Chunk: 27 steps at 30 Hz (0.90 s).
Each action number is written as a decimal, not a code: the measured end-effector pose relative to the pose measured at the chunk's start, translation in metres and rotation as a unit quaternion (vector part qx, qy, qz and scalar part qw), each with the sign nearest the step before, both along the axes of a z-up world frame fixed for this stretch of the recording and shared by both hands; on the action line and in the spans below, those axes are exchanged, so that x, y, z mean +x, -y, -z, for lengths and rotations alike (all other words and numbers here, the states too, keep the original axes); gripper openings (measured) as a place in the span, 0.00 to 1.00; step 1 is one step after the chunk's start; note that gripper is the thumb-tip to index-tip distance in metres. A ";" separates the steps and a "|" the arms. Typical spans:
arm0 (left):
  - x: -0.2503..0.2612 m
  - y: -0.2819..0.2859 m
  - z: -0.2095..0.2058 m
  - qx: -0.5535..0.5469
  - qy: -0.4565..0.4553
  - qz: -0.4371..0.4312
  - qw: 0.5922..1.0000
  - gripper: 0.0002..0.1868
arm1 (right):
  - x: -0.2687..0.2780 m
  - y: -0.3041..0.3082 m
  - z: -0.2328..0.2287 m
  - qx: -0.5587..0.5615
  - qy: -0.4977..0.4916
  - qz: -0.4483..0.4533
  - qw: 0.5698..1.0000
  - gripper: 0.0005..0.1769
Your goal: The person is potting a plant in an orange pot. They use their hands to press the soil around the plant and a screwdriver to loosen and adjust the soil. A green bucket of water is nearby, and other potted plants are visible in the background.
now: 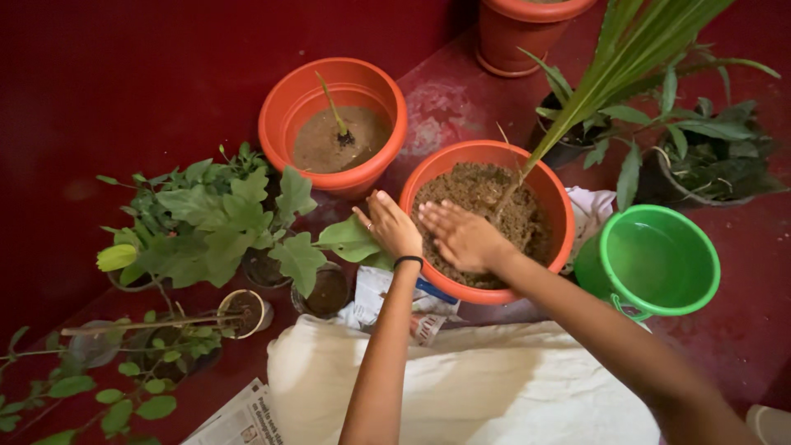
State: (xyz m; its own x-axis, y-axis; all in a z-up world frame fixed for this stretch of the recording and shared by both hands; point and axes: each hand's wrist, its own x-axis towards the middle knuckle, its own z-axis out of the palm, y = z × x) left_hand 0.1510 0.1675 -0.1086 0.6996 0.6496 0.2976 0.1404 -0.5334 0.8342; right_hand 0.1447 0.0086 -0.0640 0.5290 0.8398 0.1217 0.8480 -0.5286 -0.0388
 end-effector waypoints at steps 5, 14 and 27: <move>-0.001 0.004 -0.004 0.017 -0.022 -0.028 0.999 0.33 | 0.006 -0.003 0.002 -0.030 -0.013 0.143 0.989 0.36; 0.004 0.003 0.006 -0.012 -0.069 -0.035 0.997 0.33 | 0.022 -0.008 0.017 0.039 -0.096 0.165 0.981 0.37; 0.010 0.005 0.016 -0.033 -0.113 -0.052 0.992 0.35 | 0.027 -0.038 0.032 -0.092 -0.027 0.234 0.967 0.41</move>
